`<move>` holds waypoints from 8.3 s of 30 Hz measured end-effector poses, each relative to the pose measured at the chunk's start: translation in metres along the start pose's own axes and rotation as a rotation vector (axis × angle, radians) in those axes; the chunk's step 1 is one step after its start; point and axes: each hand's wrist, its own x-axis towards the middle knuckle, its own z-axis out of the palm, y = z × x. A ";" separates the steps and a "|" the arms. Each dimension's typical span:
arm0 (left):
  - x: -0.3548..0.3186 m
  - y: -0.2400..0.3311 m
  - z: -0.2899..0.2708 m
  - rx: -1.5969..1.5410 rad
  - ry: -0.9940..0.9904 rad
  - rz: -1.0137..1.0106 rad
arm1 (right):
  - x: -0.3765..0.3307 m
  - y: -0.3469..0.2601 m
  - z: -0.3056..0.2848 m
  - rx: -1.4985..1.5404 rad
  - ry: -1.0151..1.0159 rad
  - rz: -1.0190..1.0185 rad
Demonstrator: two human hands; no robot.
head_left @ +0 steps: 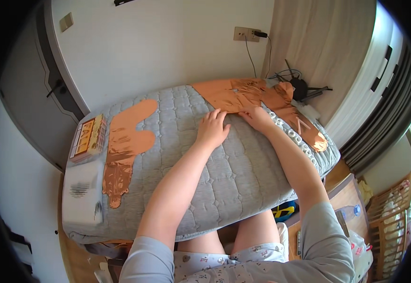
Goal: Folding rose gold foil letter balloons and inserting them into plastic packaging with cardboard backing.
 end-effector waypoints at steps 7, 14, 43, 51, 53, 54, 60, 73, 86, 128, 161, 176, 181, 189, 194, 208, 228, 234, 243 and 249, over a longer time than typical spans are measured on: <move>0.005 0.005 -0.005 -0.049 0.165 0.036 | -0.002 -0.008 -0.002 -0.221 0.274 -0.268; 0.003 0.003 -0.022 -0.032 0.394 0.206 | -0.027 -0.047 -0.031 -0.397 0.310 -0.364; -0.231 0.093 -0.252 -0.736 -0.566 -0.078 | -0.207 -0.240 -0.277 0.249 0.516 -0.332; -0.212 0.052 -0.252 -1.269 -0.542 -0.592 | -0.041 -0.178 -0.202 0.086 0.250 0.013; -0.191 0.043 -0.236 -1.409 -0.471 -0.726 | -0.029 -0.138 -0.175 -0.301 0.519 -0.315; -0.191 0.021 -0.226 -1.458 -0.450 -0.758 | -0.026 -0.150 -0.157 -0.236 0.445 -0.255; -0.193 -0.029 -0.223 -1.297 -0.434 -0.882 | -0.106 -0.203 -0.067 -0.447 -0.250 -0.045; -0.259 -0.028 -0.265 0.064 0.016 -0.385 | -0.085 -0.137 0.011 -0.295 -0.312 -0.055; -0.305 -0.032 -0.239 0.451 0.475 -0.615 | -0.020 -0.382 0.108 0.348 -0.137 -0.573; -0.313 -0.053 -0.229 0.440 0.398 -0.636 | 0.045 -0.396 0.144 0.444 -0.495 -0.180; -0.258 0.063 -0.177 -0.428 0.407 -0.166 | -0.127 -0.177 -0.010 0.104 -0.282 -0.362; -0.320 0.071 -0.200 -0.435 0.750 -0.040 | -0.161 -0.231 -0.006 0.463 -0.410 -0.321; -0.330 0.074 -0.209 -0.445 0.859 0.042 | -0.151 -0.235 0.015 0.001 -0.158 -0.178; -0.334 0.071 -0.246 -0.443 1.012 0.228 | -0.136 -0.226 0.026 0.003 -0.144 -0.237; -0.324 0.061 -0.295 -0.338 1.093 0.392 | -0.133 -0.219 0.021 0.036 -0.134 -0.214; -0.285 0.054 -0.211 -0.234 0.422 -0.037 | -0.143 -0.223 0.013 0.194 -0.102 -0.072; -0.244 0.102 -0.190 -0.227 0.150 -0.011 | -0.210 -0.108 -0.074 0.233 0.531 0.025; -0.183 0.164 -0.155 -0.346 0.057 0.066 | -0.238 0.037 -0.140 0.004 0.597 0.411; -0.142 0.228 -0.048 -0.226 0.089 0.469 | -0.151 0.107 -0.113 -0.442 0.301 0.587; -0.148 0.224 -0.052 0.136 0.225 0.290 | -0.132 0.134 -0.131 -0.345 0.013 0.674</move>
